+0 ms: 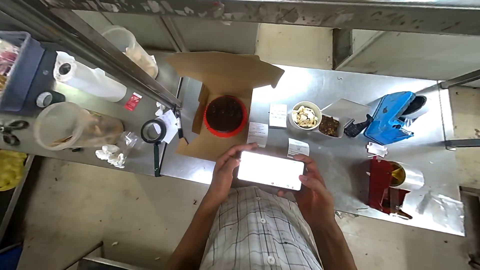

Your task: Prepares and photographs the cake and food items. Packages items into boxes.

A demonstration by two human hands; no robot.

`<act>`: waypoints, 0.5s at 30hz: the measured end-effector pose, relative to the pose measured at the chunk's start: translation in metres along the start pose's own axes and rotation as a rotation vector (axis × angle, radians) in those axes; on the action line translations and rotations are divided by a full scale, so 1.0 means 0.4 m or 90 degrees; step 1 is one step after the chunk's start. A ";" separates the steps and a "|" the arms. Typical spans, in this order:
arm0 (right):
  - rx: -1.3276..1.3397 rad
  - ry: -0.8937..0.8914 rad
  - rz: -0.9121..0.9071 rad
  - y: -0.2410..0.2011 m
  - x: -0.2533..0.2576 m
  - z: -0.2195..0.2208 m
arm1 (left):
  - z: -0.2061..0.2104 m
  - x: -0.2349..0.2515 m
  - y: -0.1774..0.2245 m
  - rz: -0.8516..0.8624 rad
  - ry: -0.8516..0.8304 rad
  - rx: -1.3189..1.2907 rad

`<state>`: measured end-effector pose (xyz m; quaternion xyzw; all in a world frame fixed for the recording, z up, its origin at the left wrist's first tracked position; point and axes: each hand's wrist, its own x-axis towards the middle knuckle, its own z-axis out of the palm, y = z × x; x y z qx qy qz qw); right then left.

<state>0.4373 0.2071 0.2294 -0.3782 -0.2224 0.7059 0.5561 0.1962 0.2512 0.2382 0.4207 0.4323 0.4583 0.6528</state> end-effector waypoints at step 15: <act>-0.016 0.006 0.006 -0.001 0.010 -0.002 | -0.003 0.006 -0.004 0.000 -0.007 0.008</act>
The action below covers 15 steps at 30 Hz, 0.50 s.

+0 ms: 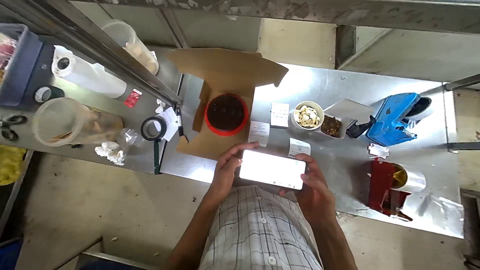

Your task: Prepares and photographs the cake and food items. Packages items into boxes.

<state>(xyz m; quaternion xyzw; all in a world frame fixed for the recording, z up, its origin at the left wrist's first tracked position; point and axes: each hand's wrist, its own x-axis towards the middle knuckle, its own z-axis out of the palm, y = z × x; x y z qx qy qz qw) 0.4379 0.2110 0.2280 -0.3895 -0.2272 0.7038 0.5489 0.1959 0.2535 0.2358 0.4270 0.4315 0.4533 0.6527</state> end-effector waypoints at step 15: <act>-0.010 0.020 0.016 0.005 0.007 -0.006 | -0.005 0.001 -0.009 -0.004 0.005 0.014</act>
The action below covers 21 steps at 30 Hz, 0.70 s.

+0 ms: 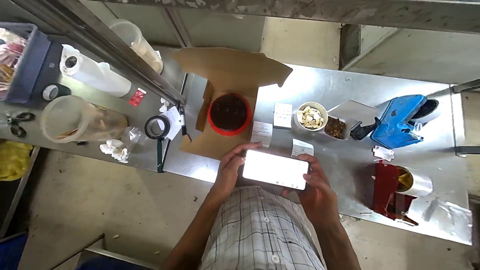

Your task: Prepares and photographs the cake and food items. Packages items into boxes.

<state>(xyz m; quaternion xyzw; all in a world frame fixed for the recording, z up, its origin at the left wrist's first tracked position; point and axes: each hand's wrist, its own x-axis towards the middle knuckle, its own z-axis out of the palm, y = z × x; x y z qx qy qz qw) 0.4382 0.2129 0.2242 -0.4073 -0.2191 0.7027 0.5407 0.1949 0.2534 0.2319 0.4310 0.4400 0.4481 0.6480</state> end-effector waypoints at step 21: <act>-0.012 0.022 0.007 0.002 0.004 0.001 | -0.001 -0.003 -0.002 -0.018 -0.034 0.059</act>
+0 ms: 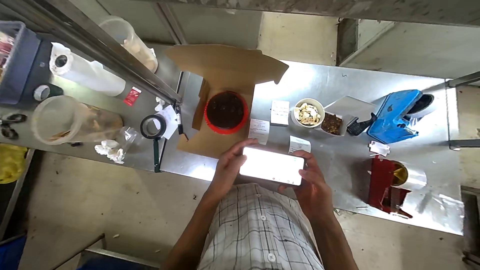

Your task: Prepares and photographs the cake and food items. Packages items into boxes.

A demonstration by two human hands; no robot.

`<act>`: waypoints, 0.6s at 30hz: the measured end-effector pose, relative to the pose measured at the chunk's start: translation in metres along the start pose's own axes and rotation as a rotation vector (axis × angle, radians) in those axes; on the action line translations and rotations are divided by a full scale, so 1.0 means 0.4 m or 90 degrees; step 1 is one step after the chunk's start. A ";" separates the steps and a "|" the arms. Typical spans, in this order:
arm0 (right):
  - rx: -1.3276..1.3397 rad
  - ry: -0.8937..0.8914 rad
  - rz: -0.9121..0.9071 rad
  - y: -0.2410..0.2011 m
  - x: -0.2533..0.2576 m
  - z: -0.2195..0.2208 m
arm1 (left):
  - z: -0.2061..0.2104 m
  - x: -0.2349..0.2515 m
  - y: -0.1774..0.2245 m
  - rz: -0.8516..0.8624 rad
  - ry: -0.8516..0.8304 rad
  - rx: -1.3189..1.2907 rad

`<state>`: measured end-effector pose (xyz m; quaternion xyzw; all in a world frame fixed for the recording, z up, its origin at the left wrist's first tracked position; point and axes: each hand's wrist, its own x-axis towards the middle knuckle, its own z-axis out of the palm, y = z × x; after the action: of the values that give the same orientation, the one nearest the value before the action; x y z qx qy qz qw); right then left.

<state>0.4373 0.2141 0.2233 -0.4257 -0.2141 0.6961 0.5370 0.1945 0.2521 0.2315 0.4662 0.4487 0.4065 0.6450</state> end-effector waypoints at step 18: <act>-0.024 0.007 0.009 -0.002 -0.002 -0.011 | 0.013 -0.002 0.003 -0.043 -0.012 0.069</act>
<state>0.4412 0.2129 0.2218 -0.4413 -0.2209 0.6934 0.5250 0.1991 0.2502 0.2337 0.4891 0.4796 0.3551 0.6362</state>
